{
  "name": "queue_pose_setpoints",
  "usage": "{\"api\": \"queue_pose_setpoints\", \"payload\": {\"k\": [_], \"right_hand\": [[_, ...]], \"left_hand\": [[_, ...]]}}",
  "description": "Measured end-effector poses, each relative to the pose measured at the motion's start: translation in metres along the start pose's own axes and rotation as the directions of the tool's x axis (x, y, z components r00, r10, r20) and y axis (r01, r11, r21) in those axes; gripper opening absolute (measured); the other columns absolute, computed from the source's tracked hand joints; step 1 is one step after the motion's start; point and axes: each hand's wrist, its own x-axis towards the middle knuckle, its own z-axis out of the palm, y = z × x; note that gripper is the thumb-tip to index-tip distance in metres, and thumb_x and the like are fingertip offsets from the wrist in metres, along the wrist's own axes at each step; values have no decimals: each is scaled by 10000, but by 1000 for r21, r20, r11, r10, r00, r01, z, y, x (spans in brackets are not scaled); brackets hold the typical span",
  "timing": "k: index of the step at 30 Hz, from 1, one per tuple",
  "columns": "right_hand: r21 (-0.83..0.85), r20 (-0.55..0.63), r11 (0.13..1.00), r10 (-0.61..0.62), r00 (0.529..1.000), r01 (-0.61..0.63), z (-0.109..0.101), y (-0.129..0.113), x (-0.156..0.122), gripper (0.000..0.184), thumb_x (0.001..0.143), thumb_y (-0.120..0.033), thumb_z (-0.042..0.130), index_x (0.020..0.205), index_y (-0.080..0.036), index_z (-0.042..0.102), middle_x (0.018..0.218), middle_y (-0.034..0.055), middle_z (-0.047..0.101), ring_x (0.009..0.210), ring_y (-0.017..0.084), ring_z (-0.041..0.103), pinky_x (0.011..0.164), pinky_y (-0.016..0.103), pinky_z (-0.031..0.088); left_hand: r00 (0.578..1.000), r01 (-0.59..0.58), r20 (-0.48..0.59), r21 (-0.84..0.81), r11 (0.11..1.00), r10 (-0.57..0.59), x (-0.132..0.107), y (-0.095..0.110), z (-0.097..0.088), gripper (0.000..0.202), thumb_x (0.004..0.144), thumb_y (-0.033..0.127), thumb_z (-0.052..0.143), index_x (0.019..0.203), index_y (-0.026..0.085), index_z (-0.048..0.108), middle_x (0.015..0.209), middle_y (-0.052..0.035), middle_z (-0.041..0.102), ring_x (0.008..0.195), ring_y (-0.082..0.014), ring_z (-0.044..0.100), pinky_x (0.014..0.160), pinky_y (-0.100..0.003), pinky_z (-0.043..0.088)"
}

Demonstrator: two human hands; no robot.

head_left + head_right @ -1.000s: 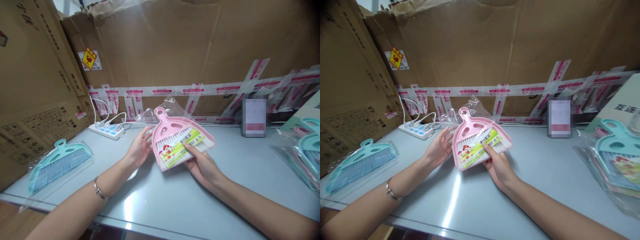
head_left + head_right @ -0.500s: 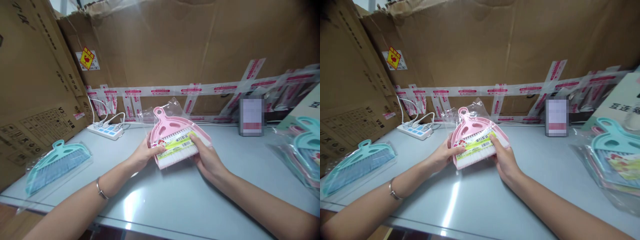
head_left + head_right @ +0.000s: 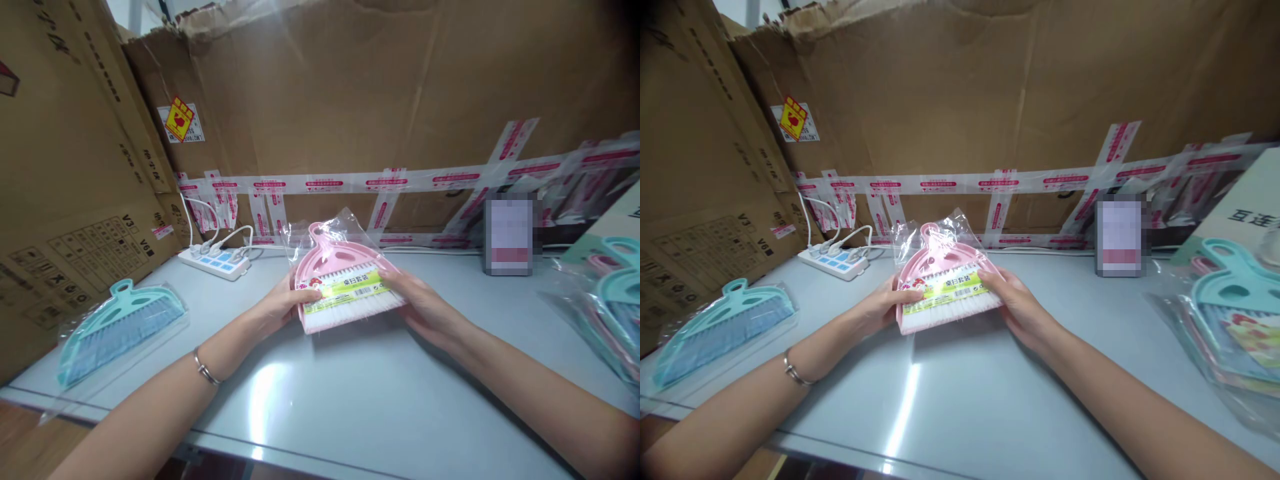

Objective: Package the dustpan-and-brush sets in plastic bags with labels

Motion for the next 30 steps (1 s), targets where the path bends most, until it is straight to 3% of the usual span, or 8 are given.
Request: {"api": "queue_pose_setpoints", "payload": {"k": [3,8,12,14,17,19,25,30], "right_hand": [[51,116,991,116,987,-122,1,2,1,328,688,-292,730,945,-115,630,900,92,696,772,163,657,663,220,554],[-69,-116,987,139,983,-148,0,12,6,289,685,-358,736,760,-99,631,614,66,660,410,88,524,302,156,392],[-64,-129,987,141,982,-150,2,12,4,318,730,-422,687,713,-113,616,527,40,619,334,51,452,278,127,354],[-60,-136,984,156,978,-166,4,10,2,310,751,-414,673,724,-112,611,511,37,611,333,48,465,301,117,379],[-92,-166,980,157,973,-174,5,8,2,328,749,-426,673,726,-107,602,442,18,568,294,45,435,272,105,340],[-95,-164,984,137,977,-154,4,8,3,336,726,-429,693,734,-106,603,422,7,552,279,44,416,249,101,306],[4,49,997,79,996,-80,1,4,2,344,646,-300,775,901,-127,621,793,64,700,467,80,585,444,151,517],[-14,342,999,35,939,-32,-4,-9,-2,508,596,-123,780,1072,-179,609,1019,60,688,803,138,662,722,233,560]], "left_hand": [[997,66,-48,11,998,-66,1,-1,-1,642,635,153,755,1207,166,464,1070,-133,665,949,-256,652,828,-360,510],[969,110,-229,47,993,-97,3,-8,7,505,663,287,755,1095,135,544,1021,-151,680,852,-236,674,761,-346,524],[885,130,-454,26,991,-104,2,-8,11,575,678,443,724,1129,150,519,1007,-147,681,828,-223,672,648,-303,522],[915,120,-390,13,993,-106,0,-3,13,597,678,417,732,1168,175,492,1067,-137,665,893,-223,662,691,-306,524],[990,60,-133,41,997,-54,-6,3,16,668,627,233,787,1214,195,472,1204,-130,602,1050,-233,606,869,-353,487],[999,-15,-27,76,997,18,-8,5,17,707,589,139,793,1221,199,482,1266,-127,558,1127,-241,558,948,-372,439],[987,-98,-113,123,988,112,-5,4,15,657,588,113,775,1180,160,497,1236,-139,569,1117,-249,551,930,-359,435],[960,-158,-206,171,973,192,-5,7,14,686,558,114,785,1170,165,479,1178,-119,590,1048,-238,570,800,-298,481]]}}
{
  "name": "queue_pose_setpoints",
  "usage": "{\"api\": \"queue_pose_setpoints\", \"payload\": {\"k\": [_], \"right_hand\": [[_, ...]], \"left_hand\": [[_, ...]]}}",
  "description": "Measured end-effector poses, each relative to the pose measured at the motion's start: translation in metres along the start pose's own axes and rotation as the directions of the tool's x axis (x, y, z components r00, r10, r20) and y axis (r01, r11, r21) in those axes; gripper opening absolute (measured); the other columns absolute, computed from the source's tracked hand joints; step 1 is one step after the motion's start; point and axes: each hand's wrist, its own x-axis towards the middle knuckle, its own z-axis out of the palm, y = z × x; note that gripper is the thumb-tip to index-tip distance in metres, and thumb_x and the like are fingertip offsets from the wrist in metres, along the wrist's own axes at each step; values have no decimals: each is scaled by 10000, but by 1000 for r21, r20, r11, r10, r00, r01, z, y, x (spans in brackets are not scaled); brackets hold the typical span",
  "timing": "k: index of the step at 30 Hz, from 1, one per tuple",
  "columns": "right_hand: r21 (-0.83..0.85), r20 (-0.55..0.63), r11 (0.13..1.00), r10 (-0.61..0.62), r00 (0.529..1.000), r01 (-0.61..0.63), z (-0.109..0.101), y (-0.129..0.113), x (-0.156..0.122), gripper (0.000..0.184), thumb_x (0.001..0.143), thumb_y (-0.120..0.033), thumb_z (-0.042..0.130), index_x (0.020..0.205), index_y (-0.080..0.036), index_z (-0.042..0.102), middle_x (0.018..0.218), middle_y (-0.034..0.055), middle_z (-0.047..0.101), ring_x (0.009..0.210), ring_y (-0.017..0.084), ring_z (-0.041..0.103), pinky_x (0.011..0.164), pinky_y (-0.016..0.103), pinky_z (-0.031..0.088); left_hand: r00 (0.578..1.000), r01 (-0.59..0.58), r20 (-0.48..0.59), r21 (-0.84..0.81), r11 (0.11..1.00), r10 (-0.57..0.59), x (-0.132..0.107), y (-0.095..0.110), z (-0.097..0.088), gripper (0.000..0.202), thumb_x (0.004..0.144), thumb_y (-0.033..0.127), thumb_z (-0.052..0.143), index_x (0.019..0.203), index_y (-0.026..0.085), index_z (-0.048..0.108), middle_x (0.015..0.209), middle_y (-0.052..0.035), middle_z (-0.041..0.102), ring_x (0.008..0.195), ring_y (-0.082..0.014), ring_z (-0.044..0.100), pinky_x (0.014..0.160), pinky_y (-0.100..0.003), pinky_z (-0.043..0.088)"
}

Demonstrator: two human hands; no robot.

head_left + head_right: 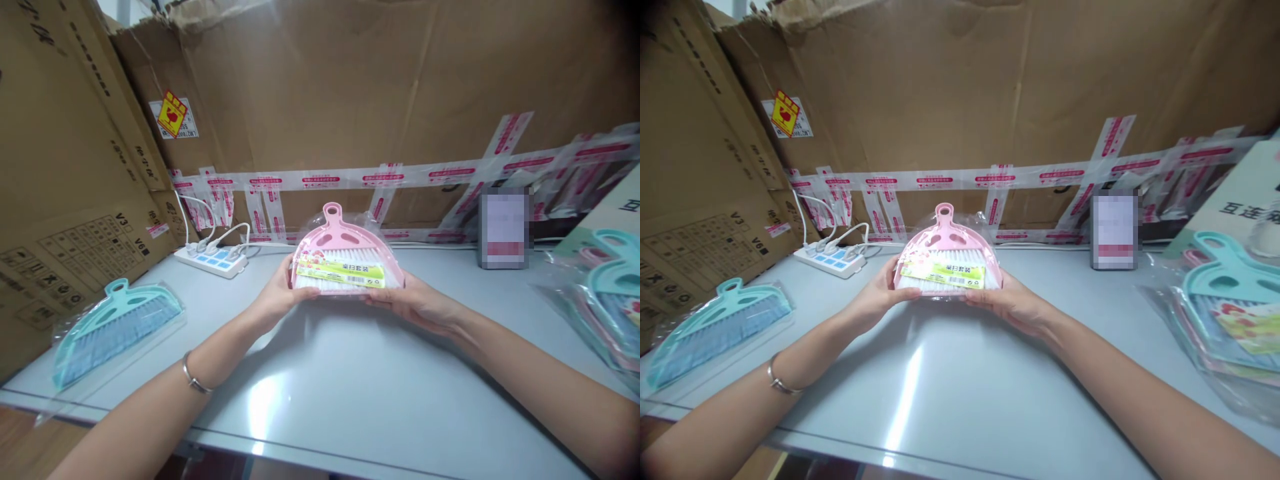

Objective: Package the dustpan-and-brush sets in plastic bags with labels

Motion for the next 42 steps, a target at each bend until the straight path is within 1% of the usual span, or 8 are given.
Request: {"api": "queue_pose_setpoints", "payload": {"k": [10,15,20,25,30,33,38,42], "right_hand": [[-78,-62,995,56,996,-61,1,1,-2,323,600,-195,777,897,-125,669,788,69,712,637,131,659,599,204,542],[4,-168,999,49,985,-49,10,7,-5,236,626,-267,752,789,-126,657,532,27,648,426,96,559,453,182,478],[6,-223,995,100,970,-101,10,15,-2,246,607,-316,763,659,-134,606,484,15,608,419,96,542,415,175,446],[-105,-279,993,17,960,-48,10,20,1,492,675,-419,733,1064,-150,594,780,69,703,596,145,644,517,212,523],[-159,-143,986,-65,988,42,2,8,-4,1078,575,-316,813,1443,-311,174,1191,74,609,869,184,660,728,312,551],[-454,130,874,-127,983,173,-7,-1,-6,1087,410,-135,857,1368,-335,385,1366,29,469,1098,209,559,890,308,481],[-794,-8,573,-342,940,202,-21,1,2,330,706,-316,696,1034,-282,694,1126,18,652,866,216,621,834,354,482],[-872,47,455,-287,957,179,-30,-3,3,290,801,-403,579,1030,-277,706,1099,18,669,904,242,628,854,380,467]], "left_hand": [[998,39,-61,162,986,-30,-9,18,10,666,549,164,793,1114,171,440,911,-60,640,657,-152,606,527,-252,486],[973,112,-223,200,973,-66,-7,11,13,535,583,263,791,1004,151,480,780,-21,616,466,-73,505,429,-234,432],[976,149,-182,171,974,-118,-2,-1,9,443,613,323,767,951,134,552,773,-28,616,395,-28,423,383,-212,342],[965,221,-154,41,974,-213,-1,-1,4,295,632,320,758,775,131,582,490,69,451,364,-14,352,354,-153,242],[915,338,-192,-120,933,-356,1,3,0,290,658,244,754,584,135,496,434,75,417,361,5,342,359,-120,269],[910,354,-184,-119,927,-371,1,6,-1,254,692,297,738,734,111,570,481,49,479,398,-19,433,384,-131,331],[962,247,-159,141,959,-224,-2,11,-3,928,670,366,752,1402,173,216,851,-95,642,611,-154,635,574,-293,503],[970,-43,231,461,886,-73,-2,11,-17,1089,529,266,832,1419,246,206,1389,-188,392,1167,-304,501,929,-425,445]]}}
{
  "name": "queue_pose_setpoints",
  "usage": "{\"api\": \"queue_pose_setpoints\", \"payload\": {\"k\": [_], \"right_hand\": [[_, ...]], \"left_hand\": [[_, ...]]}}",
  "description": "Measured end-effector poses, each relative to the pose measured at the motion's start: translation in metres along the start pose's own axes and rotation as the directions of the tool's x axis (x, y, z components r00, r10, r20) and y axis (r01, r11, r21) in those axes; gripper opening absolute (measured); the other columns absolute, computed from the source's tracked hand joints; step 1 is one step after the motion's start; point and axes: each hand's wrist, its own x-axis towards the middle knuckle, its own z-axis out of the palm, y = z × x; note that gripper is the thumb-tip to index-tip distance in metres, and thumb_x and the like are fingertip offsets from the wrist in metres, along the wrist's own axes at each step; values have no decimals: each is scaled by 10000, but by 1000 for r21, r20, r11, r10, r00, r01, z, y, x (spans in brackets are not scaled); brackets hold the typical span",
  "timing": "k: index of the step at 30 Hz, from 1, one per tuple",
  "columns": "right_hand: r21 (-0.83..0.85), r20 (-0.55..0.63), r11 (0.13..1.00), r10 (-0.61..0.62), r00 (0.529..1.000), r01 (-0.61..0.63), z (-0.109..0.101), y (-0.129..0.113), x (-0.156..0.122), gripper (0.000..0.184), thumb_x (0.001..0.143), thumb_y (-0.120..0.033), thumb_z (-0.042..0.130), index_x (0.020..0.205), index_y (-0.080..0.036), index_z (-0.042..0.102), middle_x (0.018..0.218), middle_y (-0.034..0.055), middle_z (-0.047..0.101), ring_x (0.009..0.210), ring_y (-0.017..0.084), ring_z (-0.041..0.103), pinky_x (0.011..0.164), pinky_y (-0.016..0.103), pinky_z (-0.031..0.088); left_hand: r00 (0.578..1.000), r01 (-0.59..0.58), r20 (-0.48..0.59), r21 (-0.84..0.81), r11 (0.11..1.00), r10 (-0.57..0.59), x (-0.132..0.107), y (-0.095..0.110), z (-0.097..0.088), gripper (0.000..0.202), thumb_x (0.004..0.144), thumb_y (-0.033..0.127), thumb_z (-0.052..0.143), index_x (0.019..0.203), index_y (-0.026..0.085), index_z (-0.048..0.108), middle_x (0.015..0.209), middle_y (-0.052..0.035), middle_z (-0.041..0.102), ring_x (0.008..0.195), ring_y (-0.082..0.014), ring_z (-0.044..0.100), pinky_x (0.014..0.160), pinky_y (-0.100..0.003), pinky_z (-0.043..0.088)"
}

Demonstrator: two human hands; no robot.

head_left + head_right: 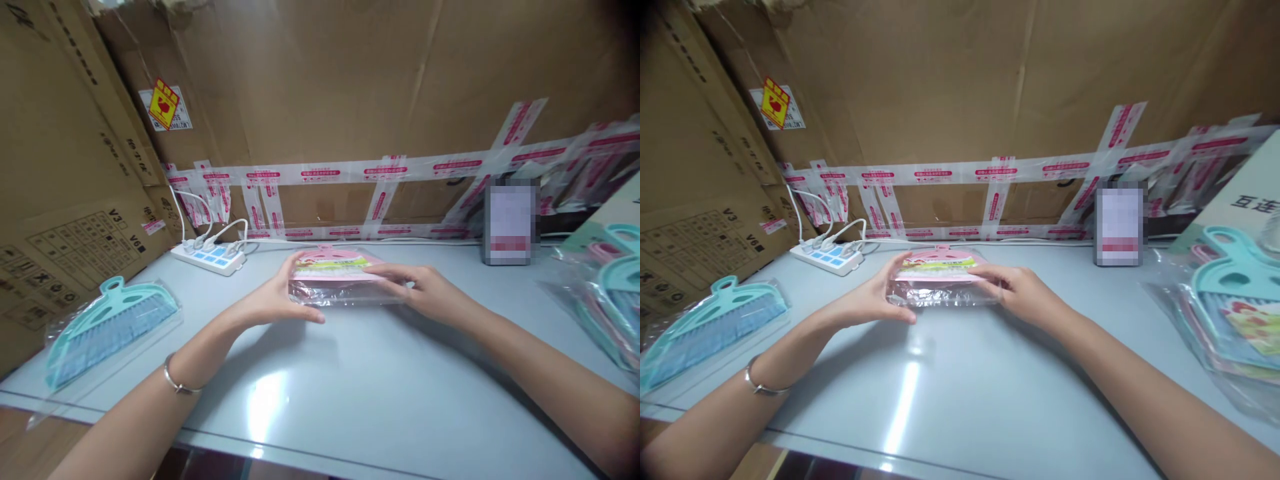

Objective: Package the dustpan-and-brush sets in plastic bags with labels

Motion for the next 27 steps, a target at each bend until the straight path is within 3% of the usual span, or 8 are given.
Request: {"api": "queue_pose_setpoints", "payload": {"k": [3,6,11,13,16,20,24,27], "right_hand": [[0,117,1000,0,993,0,-8,1,1,376,809,-456,561,1113,-262,669,1197,13,616,1082,258,572,966,400,409],[153,122,987,26,992,-45,-5,2,3,423,830,-509,511,1109,-233,670,1235,21,588,1182,260,510,1011,409,383],[362,-154,932,83,985,-22,15,1,1,386,806,-528,543,1019,-250,707,1152,15,641,1122,250,562,1004,427,405],[385,-257,922,60,965,45,20,-1,-2,311,780,-493,595,963,-276,722,1088,3,671,1093,236,582,1006,417,407],[441,-352,889,45,935,123,24,-5,-6,203,740,-432,660,864,-292,740,972,0,708,1001,225,624,981,423,428],[660,-389,731,134,912,174,29,-9,-6,152,669,-370,736,793,-282,740,910,-1,716,944,214,633,965,434,439],[816,-342,548,202,918,184,33,-19,-4,497,654,-272,742,1127,-356,615,1105,-28,657,1014,184,606,917,392,480],[858,-282,488,190,940,159,33,-24,-5,890,636,-198,732,1367,-442,287,1184,-29,611,1036,170,596,868,365,504]], "left_hand": [[986,-116,142,237,965,83,-1,-6,-11,1004,545,254,813,1397,260,283,1463,-141,309,1260,-328,398,1003,-451,384],[993,-91,97,347,933,60,2,-10,-16,790,634,254,744,1340,246,390,1414,-126,395,1194,-310,468,912,-423,460],[981,-162,-78,195,967,180,10,-14,-11,417,765,331,629,1155,190,586,1271,-113,556,1049,-234,589,849,-365,507],[949,-219,-190,172,961,250,11,-15,-7,339,806,371,581,1074,175,649,1170,-103,637,1023,-221,610,860,-350,508],[854,-344,-323,238,908,408,10,-18,-2,270,845,346,541,995,189,701,1041,-71,706,967,-200,646,886,-329,501],[762,-446,-359,311,839,538,6,-23,6,207,840,260,554,941,196,723,967,-60,727,894,-198,677,839,-313,524],[777,-470,-369,198,860,510,5,-22,17,307,827,205,572,1124,240,645,1127,-45,673,1047,-199,620,938,-321,483],[818,-449,-434,-73,891,377,9,-19,22,694,813,200,593,1413,340,273,1319,-35,542,1101,-205,581,912,-351,509]]}}
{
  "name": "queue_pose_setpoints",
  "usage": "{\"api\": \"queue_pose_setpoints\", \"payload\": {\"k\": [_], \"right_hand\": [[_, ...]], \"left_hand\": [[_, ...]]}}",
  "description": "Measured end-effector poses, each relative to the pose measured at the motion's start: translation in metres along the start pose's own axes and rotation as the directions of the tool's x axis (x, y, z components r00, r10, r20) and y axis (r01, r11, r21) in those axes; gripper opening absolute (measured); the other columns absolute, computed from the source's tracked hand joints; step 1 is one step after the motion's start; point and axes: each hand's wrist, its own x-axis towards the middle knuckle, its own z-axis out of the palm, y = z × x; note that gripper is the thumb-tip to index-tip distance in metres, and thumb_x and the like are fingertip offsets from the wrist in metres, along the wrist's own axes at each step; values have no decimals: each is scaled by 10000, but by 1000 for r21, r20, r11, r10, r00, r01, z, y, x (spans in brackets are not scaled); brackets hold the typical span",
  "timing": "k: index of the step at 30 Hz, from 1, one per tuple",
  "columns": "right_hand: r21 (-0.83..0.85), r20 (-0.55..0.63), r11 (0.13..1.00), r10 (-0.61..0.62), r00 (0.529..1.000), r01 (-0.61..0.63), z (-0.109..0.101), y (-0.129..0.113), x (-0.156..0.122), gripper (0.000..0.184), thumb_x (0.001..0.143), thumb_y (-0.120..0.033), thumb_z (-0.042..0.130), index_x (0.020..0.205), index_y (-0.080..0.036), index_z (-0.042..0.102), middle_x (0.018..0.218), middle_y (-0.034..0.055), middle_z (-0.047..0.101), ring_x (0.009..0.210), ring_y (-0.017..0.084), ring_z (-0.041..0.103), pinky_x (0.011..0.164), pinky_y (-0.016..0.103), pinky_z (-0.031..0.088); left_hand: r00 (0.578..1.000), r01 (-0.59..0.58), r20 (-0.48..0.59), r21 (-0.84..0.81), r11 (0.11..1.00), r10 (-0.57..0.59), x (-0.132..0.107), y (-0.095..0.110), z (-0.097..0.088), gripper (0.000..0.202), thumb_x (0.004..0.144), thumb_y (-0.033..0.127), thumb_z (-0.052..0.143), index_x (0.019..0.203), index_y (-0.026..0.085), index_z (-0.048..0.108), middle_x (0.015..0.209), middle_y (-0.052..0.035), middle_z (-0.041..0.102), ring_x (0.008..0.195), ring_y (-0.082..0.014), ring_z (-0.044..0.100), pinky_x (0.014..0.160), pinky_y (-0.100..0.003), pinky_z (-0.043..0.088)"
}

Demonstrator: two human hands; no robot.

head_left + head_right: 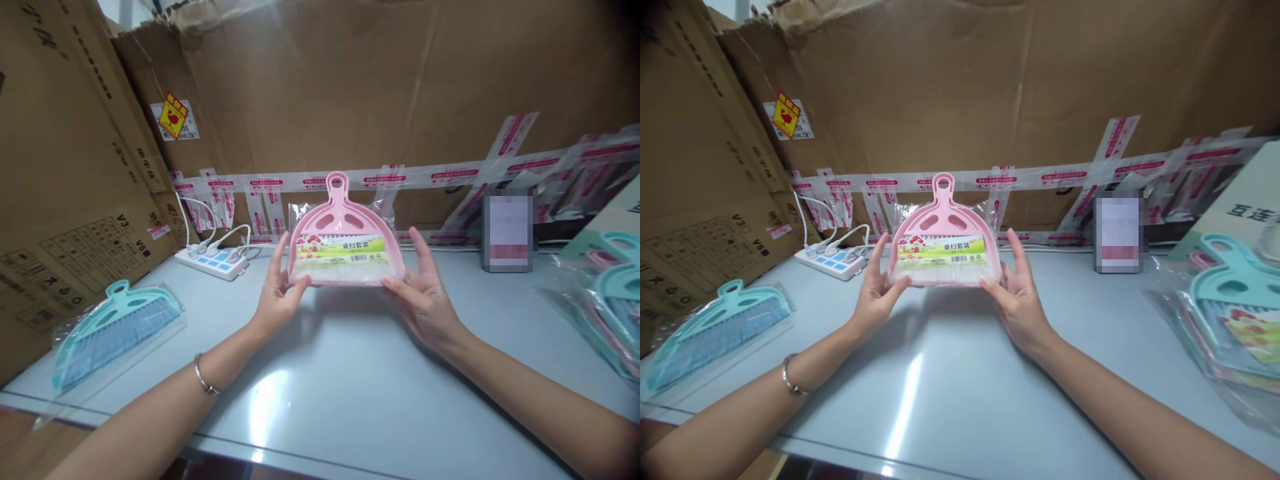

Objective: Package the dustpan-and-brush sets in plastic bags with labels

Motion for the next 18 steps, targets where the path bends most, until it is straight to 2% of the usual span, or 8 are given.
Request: {"api": "queue_pose_setpoints", "payload": {"k": [2,4,6,8,10,13,16,18], "right_hand": [[10,9,999,44,999,-44,-1,0,1,916,595,-169,733,1363,-394,288,1197,-9,599,1035,178,593,839,336,510],[-6,6,995,100,995,-100,-3,2,3,747,556,-158,716,1240,-289,446,1174,20,607,1024,192,590,804,304,512],[-40,-31,988,149,988,-151,-7,6,6,556,536,-153,668,1069,-230,528,1108,32,632,966,193,604,726,272,515],[-88,-88,979,178,980,-186,-11,11,8,433,537,-165,625,955,-221,527,1011,18,655,853,170,621,620,237,501],[-157,-112,970,171,979,-187,-14,14,9,366,571,-213,637,911,-220,503,923,1,658,760,143,619,574,218,491],[-321,-68,934,144,987,-159,-14,17,7,432,618,-342,717,935,-227,445,802,-23,642,587,118,591,469,214,484],[-458,-41,871,180,983,-178,-12,15,5,517,641,-501,711,940,-241,378,666,-56,609,374,99,495,286,201,382],[-484,-27,855,197,980,-185,-12,14,4,518,673,-602,640,921,-241,364,619,-61,595,321,99,471,243,195,346]], "left_hand": [[989,144,-2,-108,984,-146,2,-3,2,801,800,237,609,1445,323,141,1282,-67,567,978,-204,634,782,-350,565],[957,291,50,-113,950,-287,5,-8,1,680,788,318,618,1389,203,321,1165,-108,636,861,-205,659,692,-333,573],[915,395,121,-72,916,-385,6,-15,-2,514,758,397,634,1175,107,556,1065,-126,676,857,-217,660,712,-323,557],[872,463,195,-34,886,-448,5,-20,-4,448,702,420,681,1008,96,643,1038,-119,690,938,-236,645,794,-318,528],[831,517,250,-13,856,-497,4,-20,-4,454,647,394,728,991,107,657,1045,-106,692,991,-242,628,837,-310,503],[779,576,288,19,817,-557,1,-13,-1,493,660,363,727,1077,117,634,1090,-111,675,917,-222,641,725,-286,526],[767,593,287,24,805,-574,1,-7,1,490,691,359,712,1113,130,617,1118,-120,657,809,-187,642,575,-248,522],[756,607,283,35,794,-590,1,-7,1,454,707,406,692,1049,111,642,1008,-125,690,683,-161,636,525,-243,510]]}}
